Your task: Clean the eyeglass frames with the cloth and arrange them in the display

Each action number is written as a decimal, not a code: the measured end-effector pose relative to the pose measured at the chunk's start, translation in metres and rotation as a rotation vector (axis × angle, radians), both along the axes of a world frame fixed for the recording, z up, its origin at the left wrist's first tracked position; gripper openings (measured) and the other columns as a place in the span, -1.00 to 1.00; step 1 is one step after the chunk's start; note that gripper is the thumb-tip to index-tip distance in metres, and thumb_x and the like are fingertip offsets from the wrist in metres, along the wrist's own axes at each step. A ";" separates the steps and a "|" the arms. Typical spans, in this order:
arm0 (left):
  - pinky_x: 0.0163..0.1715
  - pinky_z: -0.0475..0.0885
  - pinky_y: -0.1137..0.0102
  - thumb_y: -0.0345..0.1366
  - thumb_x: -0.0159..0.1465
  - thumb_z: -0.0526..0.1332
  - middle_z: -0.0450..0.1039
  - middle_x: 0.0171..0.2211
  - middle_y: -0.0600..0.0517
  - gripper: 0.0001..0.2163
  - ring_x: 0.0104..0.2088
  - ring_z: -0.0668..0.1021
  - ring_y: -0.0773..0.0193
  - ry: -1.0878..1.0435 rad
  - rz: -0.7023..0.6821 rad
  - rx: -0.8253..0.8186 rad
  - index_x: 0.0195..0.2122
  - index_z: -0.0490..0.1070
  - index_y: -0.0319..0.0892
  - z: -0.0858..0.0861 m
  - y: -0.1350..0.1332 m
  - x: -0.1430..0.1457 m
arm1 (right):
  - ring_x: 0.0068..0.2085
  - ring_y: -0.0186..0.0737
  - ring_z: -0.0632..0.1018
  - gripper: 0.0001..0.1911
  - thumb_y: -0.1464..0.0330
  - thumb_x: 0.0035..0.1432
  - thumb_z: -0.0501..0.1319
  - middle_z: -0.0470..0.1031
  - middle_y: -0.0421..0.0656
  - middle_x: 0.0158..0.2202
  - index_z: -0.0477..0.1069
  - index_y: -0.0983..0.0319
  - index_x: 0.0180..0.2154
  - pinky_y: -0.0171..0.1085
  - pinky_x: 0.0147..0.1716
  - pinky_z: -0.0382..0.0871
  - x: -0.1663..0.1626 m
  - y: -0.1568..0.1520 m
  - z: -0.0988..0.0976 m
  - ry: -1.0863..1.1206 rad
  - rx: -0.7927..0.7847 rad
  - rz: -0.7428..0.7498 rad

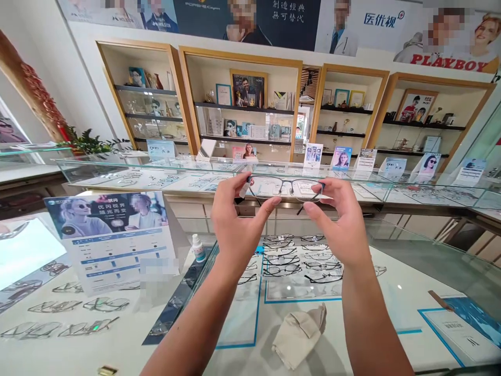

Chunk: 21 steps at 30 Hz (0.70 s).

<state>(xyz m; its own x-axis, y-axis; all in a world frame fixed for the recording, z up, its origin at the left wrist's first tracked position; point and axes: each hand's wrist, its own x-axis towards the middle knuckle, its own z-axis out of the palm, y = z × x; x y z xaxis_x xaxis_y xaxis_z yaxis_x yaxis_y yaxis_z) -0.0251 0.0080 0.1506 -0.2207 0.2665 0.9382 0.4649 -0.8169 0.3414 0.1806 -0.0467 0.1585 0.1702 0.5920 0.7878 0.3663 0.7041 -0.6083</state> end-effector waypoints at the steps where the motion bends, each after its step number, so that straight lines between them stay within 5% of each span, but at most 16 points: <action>1: 0.07 0.60 0.12 0.05 0.29 0.51 0.61 0.04 -0.07 -0.46 0.05 0.66 0.07 0.016 0.004 -0.016 0.19 0.50 -0.05 0.000 0.001 0.000 | 0.20 0.04 0.57 -0.58 0.14 0.29 0.47 0.60 -0.12 0.12 0.46 -0.05 0.12 0.13 0.22 0.50 0.001 0.001 0.000 0.004 -0.009 -0.007; 21: 0.03 0.57 0.14 0.05 0.27 0.53 0.59 -0.02 -0.05 -0.49 0.00 0.61 0.08 0.089 0.093 -0.016 0.13 0.50 -0.07 -0.008 -0.005 -0.001 | 0.21 0.09 0.60 -0.55 0.12 0.34 0.44 0.61 -0.07 0.19 0.50 -0.03 0.20 0.15 0.16 0.59 0.006 0.003 -0.009 -0.061 -0.133 -0.003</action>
<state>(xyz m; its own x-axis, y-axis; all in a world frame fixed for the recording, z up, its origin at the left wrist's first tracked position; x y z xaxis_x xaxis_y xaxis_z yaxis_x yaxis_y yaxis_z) -0.0263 0.0027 0.1425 -0.1610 0.2642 0.9509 0.5674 -0.7636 0.3082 0.1865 -0.0433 0.1499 0.1265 0.6914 0.7113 0.4079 0.6174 -0.6727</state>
